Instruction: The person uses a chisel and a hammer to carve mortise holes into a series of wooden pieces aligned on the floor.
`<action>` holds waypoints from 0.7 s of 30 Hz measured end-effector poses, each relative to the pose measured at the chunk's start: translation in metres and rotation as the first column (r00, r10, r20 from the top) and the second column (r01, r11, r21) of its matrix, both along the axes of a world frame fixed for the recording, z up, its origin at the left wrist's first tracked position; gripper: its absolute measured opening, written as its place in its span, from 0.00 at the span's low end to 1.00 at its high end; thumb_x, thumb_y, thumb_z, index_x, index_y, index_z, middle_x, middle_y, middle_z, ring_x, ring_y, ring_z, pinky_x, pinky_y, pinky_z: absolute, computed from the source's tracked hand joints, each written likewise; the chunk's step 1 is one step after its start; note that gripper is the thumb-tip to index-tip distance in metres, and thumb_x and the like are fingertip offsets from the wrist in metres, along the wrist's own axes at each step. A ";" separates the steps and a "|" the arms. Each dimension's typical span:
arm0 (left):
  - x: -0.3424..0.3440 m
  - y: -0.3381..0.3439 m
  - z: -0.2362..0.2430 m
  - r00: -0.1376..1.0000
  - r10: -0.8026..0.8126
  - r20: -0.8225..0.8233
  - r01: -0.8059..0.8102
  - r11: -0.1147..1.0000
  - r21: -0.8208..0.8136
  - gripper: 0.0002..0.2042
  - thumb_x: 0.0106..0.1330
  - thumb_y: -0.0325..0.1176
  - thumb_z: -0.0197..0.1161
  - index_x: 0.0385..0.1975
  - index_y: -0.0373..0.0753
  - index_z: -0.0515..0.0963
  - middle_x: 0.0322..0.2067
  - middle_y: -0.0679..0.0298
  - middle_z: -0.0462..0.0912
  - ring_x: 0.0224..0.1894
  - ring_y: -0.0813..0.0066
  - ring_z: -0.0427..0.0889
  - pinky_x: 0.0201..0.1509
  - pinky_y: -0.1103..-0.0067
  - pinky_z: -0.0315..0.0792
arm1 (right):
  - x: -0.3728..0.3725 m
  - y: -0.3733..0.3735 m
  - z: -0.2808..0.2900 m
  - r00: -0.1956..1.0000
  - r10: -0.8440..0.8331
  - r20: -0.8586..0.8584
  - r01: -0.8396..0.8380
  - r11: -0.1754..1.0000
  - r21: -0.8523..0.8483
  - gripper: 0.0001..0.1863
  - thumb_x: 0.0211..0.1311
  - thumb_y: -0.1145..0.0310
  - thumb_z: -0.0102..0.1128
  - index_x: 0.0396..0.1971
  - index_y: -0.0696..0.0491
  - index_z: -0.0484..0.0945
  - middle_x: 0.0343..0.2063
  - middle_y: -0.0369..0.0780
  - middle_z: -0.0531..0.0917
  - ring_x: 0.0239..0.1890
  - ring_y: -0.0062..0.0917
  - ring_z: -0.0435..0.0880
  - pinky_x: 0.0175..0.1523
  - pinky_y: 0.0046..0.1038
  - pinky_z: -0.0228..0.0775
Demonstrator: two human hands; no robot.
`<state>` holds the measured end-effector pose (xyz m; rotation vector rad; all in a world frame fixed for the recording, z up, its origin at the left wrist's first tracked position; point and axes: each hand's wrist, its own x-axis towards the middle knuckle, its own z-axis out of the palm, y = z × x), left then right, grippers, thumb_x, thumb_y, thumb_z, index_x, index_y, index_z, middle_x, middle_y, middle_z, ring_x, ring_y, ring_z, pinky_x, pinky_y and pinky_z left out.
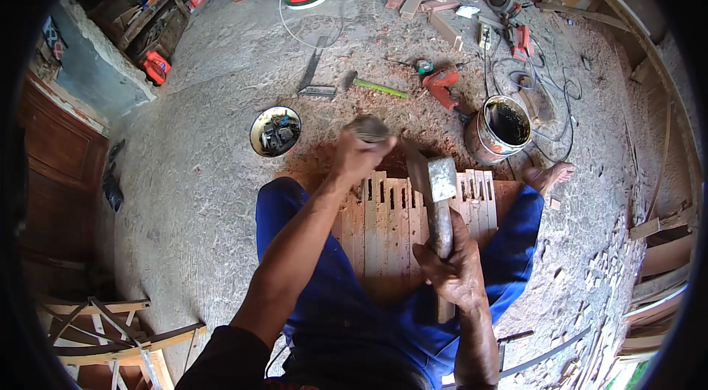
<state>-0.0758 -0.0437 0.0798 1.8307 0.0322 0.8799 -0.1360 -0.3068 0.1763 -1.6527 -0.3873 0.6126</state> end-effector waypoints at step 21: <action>-0.025 0.015 0.000 0.994 0.109 0.006 -0.107 0.987 -0.120 0.03 0.56 0.21 0.68 0.25 0.33 0.80 0.24 0.62 0.84 0.25 0.73 0.82 0.32 0.76 0.74 | 0.023 0.033 0.013 0.869 0.295 0.396 -0.127 0.908 -0.398 0.33 0.59 0.72 0.63 0.65 0.54 0.63 0.28 0.54 0.84 0.35 0.54 0.86 0.40 0.45 0.77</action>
